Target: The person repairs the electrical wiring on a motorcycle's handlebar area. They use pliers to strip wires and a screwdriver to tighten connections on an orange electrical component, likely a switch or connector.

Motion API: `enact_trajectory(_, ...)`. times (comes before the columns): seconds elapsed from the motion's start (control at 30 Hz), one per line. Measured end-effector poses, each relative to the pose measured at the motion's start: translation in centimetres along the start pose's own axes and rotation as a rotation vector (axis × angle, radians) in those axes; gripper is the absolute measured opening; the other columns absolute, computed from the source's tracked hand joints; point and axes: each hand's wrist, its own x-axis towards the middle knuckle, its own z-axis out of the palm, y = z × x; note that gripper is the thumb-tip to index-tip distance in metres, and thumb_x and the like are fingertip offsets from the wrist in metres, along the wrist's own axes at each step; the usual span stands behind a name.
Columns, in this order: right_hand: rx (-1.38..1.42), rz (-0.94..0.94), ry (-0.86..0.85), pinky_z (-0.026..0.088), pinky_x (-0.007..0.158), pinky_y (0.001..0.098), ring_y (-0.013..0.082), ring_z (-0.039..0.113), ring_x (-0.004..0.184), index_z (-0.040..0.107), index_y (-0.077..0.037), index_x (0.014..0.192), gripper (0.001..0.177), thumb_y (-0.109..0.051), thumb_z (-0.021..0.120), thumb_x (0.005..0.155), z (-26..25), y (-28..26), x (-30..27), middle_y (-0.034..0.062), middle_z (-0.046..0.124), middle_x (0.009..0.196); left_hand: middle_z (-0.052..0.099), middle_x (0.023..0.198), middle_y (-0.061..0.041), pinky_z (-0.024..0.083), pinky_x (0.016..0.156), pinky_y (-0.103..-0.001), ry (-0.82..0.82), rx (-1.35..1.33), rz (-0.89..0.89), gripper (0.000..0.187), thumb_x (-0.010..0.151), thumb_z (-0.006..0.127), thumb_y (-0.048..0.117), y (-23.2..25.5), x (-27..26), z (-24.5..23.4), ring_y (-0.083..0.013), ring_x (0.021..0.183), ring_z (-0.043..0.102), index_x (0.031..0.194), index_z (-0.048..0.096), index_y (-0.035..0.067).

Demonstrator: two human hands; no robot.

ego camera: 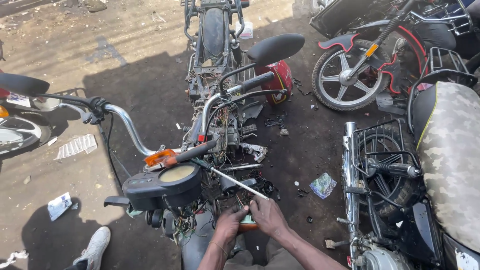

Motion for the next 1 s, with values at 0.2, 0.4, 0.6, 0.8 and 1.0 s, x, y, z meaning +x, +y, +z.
enact_trajectory(0.2,0.105,0.006,0.003,0.039,0.064,0.0430,0.0221,0.054,0.064,0.048,-0.011,0.066,0.039,-0.037,0.044,0.095,1.9,2.6,1.2,0.0061,0.062,0.065,0.077,0.088,-0.008,0.051,0.068,-0.029,-0.055,0.039,0.068,0.018,0.087,0.081,0.019,-1.5,1.7,-1.3,-0.0167,0.077,0.067,0.096,0.077,0.004)
enact_trajectory(0.4,0.164,-0.008,0.181,0.033,0.056,0.0400,0.0169,0.043,0.057,0.048,-0.015,0.070,0.040,-0.038,0.058,0.101,0.8,4.9,1.6,-0.0007,0.051,0.057,0.073,0.100,-0.013,0.051,0.061,-0.028,0.003,-0.019,-0.031,0.036,0.085,0.081,0.017,-0.3,-0.1,-0.9,-0.0340,0.068,0.076,0.113,0.071,-0.003)
enact_trajectory(0.6,0.300,-0.188,-0.060,0.043,0.068,0.0301,0.0119,0.058,0.074,0.074,-0.017,0.086,0.014,-0.029,0.070,0.088,-0.9,3.1,0.1,-0.0025,0.063,0.084,0.073,0.095,-0.017,0.057,0.060,-0.033,-0.058,-0.109,-0.055,0.028,0.088,0.079,0.012,-0.1,-0.4,-0.8,-0.0393,0.068,0.075,0.111,0.074,-0.003)
enact_trajectory(0.8,0.515,0.051,-0.058,0.038,0.055,0.0291,0.0100,0.046,0.055,0.067,-0.013,0.075,0.016,-0.014,0.065,0.091,-0.8,1.8,-0.8,-0.0022,0.053,0.062,0.073,0.093,-0.008,0.047,0.076,-0.027,-0.049,0.067,0.099,0.028,0.089,0.078,0.031,-1.7,0.4,-1.0,-0.0144,0.089,0.062,0.099,0.078,0.006)
enact_trajectory(1.0,0.428,0.079,0.001,0.038,0.063,0.0320,0.0124,0.046,0.062,0.063,-0.014,0.071,0.021,-0.016,0.070,0.091,-0.9,3.0,-0.7,-0.0010,0.056,0.064,0.075,0.114,-0.009,0.059,0.075,-0.040,-0.156,-0.141,-0.147,0.028,0.091,0.075,0.006,-3.5,1.6,-2.4,-0.0272,0.106,0.073,0.116,0.064,0.013)
